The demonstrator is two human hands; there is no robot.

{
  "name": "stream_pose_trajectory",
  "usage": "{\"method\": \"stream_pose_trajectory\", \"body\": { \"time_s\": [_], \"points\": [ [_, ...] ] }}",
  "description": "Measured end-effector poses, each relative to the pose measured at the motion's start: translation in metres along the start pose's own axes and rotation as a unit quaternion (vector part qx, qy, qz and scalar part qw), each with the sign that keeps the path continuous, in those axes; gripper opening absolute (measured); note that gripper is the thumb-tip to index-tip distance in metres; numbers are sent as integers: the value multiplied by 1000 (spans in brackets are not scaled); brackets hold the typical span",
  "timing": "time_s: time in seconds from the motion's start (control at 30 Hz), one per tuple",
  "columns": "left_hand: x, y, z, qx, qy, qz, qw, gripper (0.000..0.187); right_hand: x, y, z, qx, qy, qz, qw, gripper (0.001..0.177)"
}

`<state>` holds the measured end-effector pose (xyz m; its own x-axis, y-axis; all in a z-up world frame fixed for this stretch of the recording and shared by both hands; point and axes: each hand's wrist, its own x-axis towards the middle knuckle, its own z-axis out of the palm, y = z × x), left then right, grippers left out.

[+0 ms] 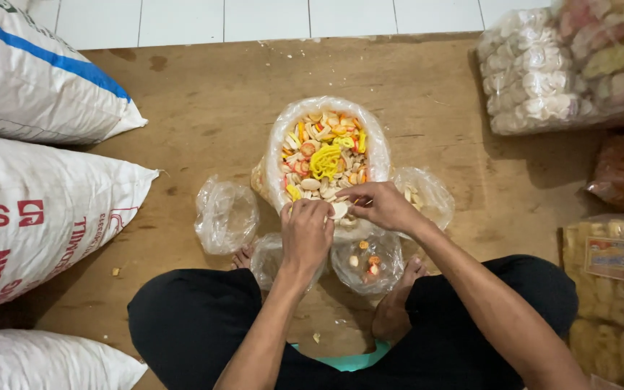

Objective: Manually packing snacks from a large bulk bag into smaller individual plastic bags.

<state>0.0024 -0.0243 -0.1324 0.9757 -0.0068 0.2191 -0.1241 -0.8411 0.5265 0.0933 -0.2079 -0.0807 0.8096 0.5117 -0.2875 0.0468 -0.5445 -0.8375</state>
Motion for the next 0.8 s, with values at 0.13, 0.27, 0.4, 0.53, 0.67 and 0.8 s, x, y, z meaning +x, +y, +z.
{"method": "stream_pose_trajectory", "body": {
  "time_s": [0.13,0.27,0.4,0.53,0.67,0.8],
  "points": [
    [2,-1,5,2,-12,-10,1000,16,6,20,12,-119,33,-62,990,43],
    [1,5,-2,17,-33,-13,999,17,2,21,19,-187,26,-143,972,34],
    [5,8,-2,0,-46,-9,999,21,1,31,20,-222,43,-164,960,17],
    [13,18,-12,-6,-33,-5,999,33,-2,33,-4,-208,69,-145,965,22],
    [17,25,-19,-25,-30,-17,999,43,-16,25,-55,-262,97,29,960,27],
    [16,33,-26,-12,-25,-36,999,48,-28,64,-87,-374,82,199,902,23]
  ]
}}
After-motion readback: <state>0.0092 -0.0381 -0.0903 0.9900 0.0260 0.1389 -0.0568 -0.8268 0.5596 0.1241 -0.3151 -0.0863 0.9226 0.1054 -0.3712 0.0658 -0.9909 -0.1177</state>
